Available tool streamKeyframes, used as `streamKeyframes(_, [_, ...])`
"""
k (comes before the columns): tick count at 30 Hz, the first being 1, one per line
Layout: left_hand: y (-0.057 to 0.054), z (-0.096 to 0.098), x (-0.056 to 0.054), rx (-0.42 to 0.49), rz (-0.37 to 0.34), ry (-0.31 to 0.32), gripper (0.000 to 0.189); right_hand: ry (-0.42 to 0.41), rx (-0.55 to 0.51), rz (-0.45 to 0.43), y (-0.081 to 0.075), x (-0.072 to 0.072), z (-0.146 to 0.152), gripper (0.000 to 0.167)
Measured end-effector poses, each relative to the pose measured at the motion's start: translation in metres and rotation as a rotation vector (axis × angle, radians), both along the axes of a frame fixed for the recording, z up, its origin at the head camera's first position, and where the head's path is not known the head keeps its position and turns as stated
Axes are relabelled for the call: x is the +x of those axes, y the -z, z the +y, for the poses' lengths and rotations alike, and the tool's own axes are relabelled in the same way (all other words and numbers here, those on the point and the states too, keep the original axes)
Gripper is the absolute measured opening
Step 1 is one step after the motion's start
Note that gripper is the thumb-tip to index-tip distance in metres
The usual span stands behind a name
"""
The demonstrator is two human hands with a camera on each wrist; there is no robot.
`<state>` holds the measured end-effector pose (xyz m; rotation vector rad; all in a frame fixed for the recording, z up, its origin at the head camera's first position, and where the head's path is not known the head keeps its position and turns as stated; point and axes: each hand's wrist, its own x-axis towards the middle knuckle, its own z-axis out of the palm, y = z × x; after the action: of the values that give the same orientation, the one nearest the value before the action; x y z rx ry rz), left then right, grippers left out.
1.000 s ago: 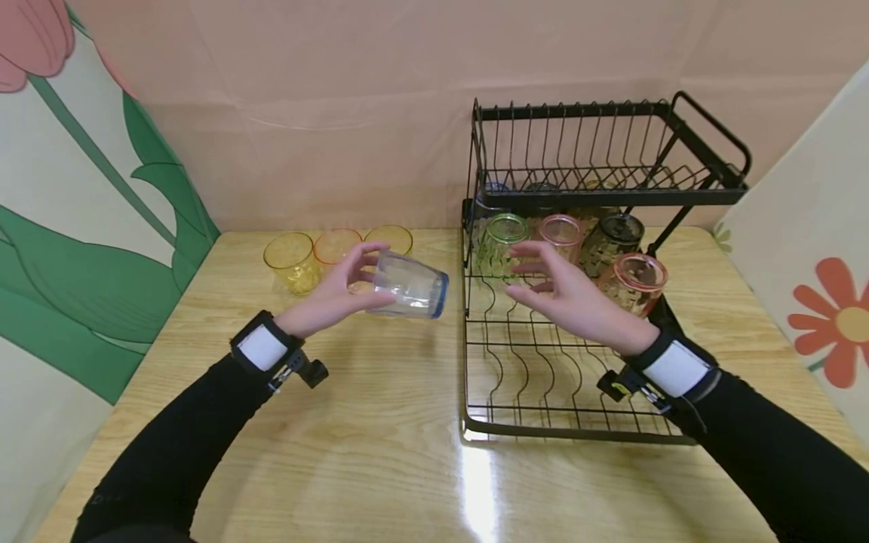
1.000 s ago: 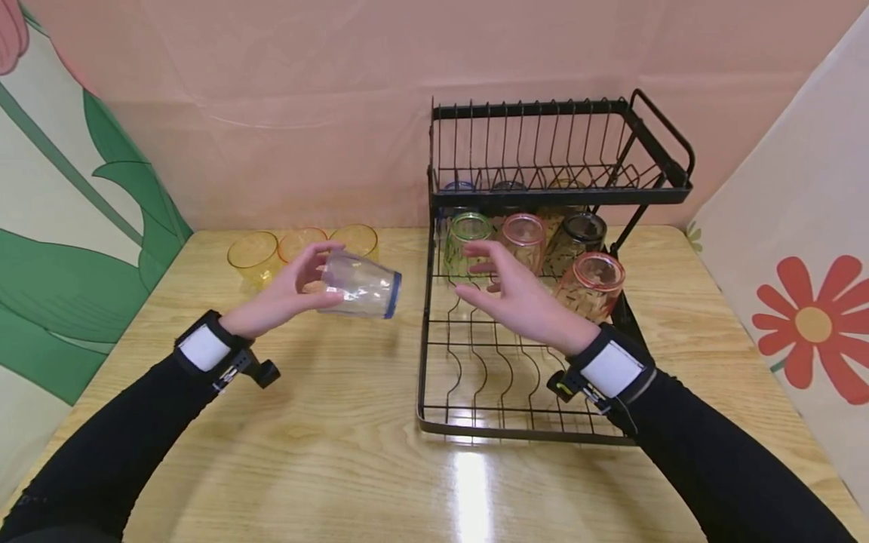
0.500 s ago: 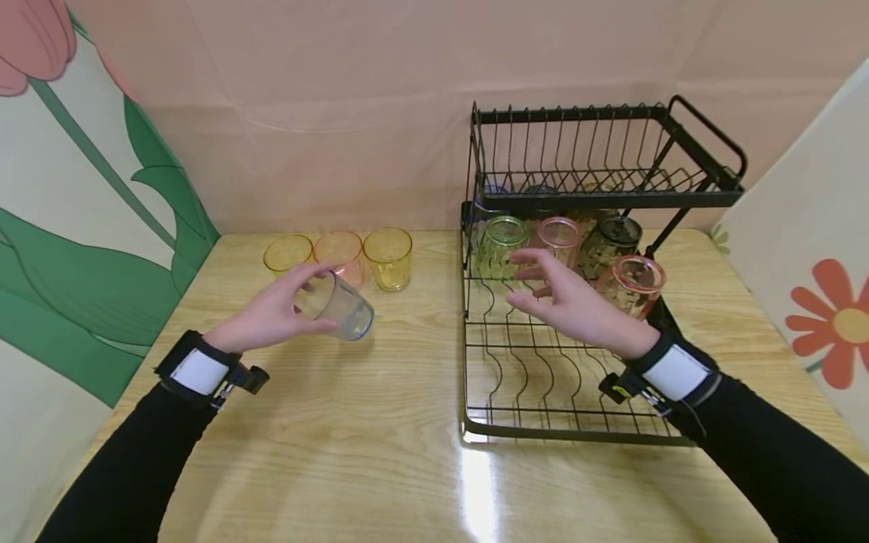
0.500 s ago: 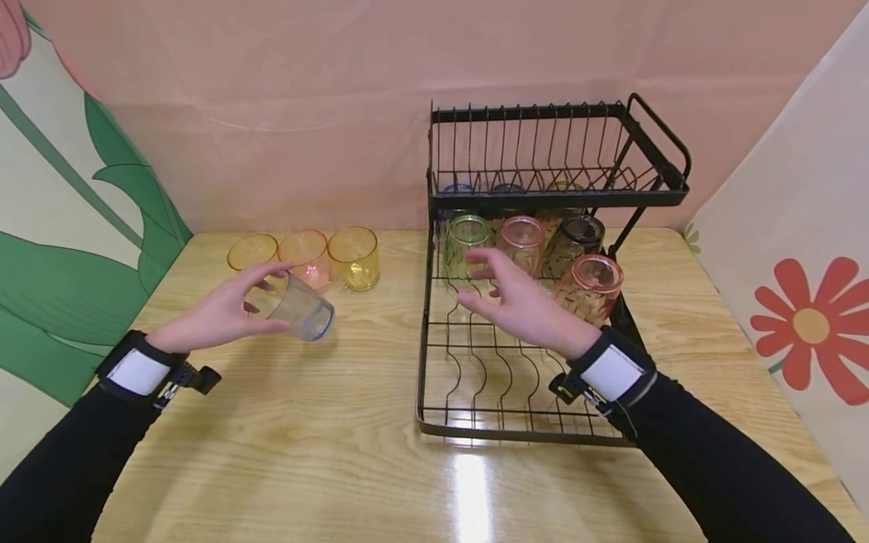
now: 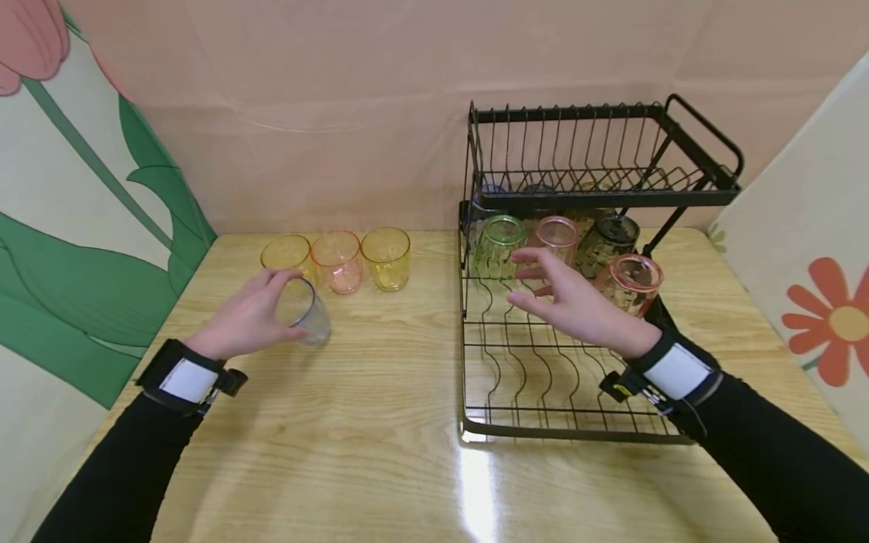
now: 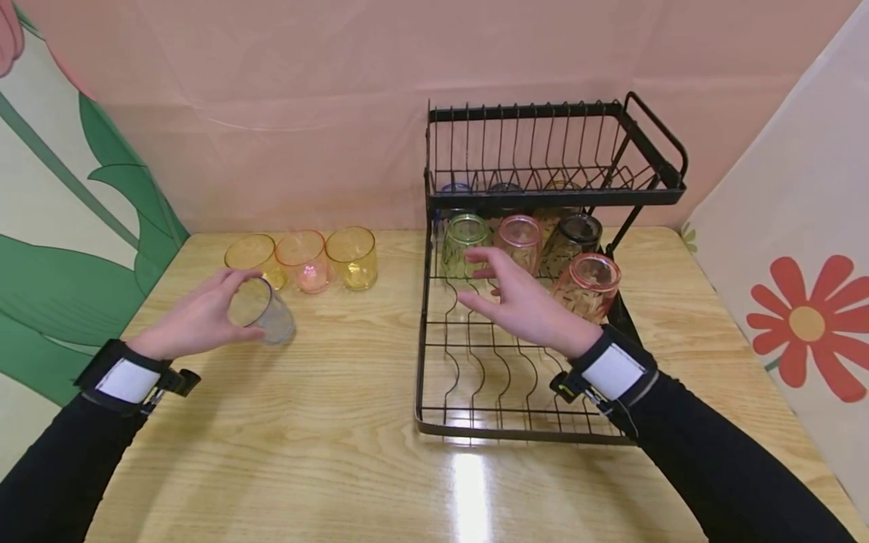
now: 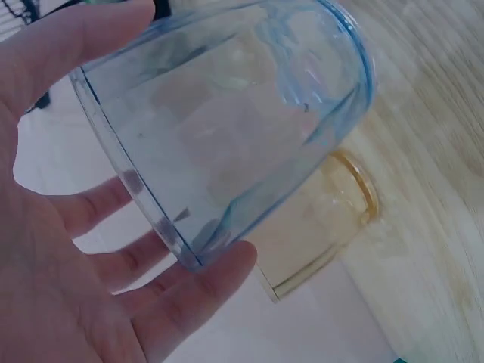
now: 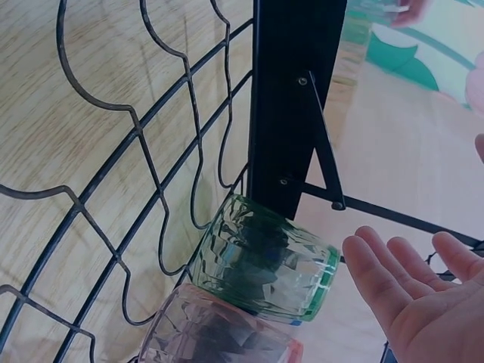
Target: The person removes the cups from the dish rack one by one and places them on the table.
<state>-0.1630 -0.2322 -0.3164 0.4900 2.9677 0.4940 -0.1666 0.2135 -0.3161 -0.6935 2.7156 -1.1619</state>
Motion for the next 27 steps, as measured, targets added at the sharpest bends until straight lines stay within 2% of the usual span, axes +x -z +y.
streamKeyframes(7, [0.004, -0.005, -0.001, -0.030, 0.033, -0.018, 0.087, 0.003, 0.006, -0.002, -0.001, 0.001, 0.000, 0.065])
streamKeyframes(19, [0.011, -0.010, -0.003, -0.042, 0.006, -0.062, 0.087, 0.006, 0.007, -0.002, -0.002, 0.001, 0.000, 0.064])
streamKeyframes(27, [0.013, -0.010, -0.004, -0.007, -0.002, -0.093, 0.100, 0.007, 0.008, 0.004, -0.002, 0.001, 0.000, 0.064])
